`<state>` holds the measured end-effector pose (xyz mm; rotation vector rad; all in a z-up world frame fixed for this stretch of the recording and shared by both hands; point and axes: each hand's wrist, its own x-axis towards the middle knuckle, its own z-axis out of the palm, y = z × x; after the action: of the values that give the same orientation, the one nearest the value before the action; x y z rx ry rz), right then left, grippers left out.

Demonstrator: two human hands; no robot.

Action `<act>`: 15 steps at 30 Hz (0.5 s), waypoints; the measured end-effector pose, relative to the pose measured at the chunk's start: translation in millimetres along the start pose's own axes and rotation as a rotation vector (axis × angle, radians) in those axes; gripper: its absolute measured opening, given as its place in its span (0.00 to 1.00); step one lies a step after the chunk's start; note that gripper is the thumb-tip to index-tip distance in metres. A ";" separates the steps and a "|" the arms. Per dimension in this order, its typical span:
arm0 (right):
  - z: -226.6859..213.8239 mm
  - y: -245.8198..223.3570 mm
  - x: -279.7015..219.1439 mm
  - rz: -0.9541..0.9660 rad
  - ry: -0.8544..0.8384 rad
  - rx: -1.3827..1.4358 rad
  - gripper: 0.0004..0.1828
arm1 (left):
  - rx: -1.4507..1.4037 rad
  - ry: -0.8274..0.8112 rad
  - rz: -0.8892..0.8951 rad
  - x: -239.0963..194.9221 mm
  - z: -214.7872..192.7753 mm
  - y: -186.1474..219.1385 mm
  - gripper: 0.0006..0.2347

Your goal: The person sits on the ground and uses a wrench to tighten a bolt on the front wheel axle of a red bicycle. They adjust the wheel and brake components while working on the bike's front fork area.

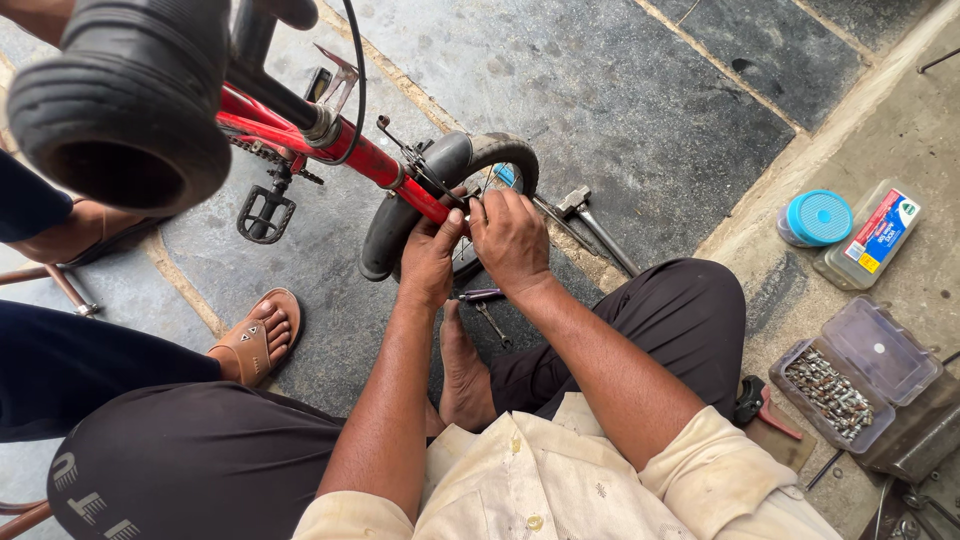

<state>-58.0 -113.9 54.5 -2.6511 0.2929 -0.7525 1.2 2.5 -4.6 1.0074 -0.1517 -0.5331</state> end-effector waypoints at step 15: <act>-1.3 2.6 1.4 0.127 -0.335 -0.071 0.11 | -0.002 0.024 -0.016 -1.5 -1.6 -3.0 0.21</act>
<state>-57.8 -117.0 55.1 -2.7358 0.3962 -0.2555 -0.6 3.2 -7.8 1.0139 -0.1215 -0.5353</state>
